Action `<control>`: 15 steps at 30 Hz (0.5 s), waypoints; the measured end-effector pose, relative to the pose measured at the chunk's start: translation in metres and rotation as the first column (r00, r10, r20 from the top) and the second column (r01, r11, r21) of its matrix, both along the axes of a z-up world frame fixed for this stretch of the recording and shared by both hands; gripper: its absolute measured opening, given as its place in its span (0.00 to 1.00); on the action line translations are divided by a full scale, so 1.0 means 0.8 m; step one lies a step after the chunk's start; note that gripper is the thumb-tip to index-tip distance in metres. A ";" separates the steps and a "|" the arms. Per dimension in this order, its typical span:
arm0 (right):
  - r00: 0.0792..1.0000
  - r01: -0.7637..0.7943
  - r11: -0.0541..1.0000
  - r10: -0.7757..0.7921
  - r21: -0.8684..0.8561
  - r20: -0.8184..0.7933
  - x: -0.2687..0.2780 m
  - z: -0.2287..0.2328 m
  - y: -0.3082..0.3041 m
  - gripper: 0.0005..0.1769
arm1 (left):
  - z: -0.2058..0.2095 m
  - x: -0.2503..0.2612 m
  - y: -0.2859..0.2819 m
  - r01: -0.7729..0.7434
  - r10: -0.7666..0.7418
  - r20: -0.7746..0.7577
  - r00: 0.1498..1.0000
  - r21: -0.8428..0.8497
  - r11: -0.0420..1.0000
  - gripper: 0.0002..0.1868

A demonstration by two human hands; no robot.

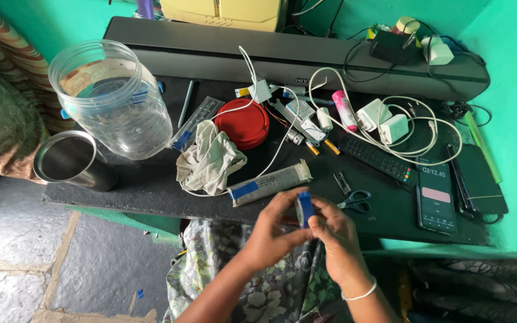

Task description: The person cleans the surfaces and internal contact points of a remote control using a cloth, then applies blue tape to the battery compartment or casing while handling the remote and its components.

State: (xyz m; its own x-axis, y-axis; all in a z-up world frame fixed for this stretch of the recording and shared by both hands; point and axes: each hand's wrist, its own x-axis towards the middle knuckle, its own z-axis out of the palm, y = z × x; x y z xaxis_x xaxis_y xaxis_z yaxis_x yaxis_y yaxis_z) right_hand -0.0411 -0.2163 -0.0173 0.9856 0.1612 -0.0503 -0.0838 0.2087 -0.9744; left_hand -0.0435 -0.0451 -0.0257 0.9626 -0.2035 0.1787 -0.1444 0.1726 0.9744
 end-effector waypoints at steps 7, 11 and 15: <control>0.886 0.385 0.538 0.012 -0.750 0.464 0.039 0.019 -0.092 0.11 | -0.002 0.005 0.044 0.029 -0.053 -0.157 0.986 -0.150 0.988 0.45; 0.926 0.284 0.161 0.210 -0.945 0.314 0.035 0.028 -0.107 0.16 | -0.005 0.008 0.056 0.006 -0.047 -0.186 0.981 -0.213 0.977 0.36; 0.932 0.171 0.077 0.310 -0.982 0.186 0.033 0.033 -0.110 0.23 | -0.003 0.011 0.058 -0.021 -0.095 -0.301 0.949 -0.361 0.932 0.35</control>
State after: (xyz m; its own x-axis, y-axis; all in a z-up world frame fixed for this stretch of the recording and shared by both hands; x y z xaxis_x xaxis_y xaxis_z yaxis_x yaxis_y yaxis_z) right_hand -0.0147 -0.3045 0.0091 0.9624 0.2705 0.0244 0.2683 -0.9332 -0.2391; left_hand -0.0349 0.0015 -0.0279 0.9740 -0.2188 -0.0585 0.1662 0.5149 0.8410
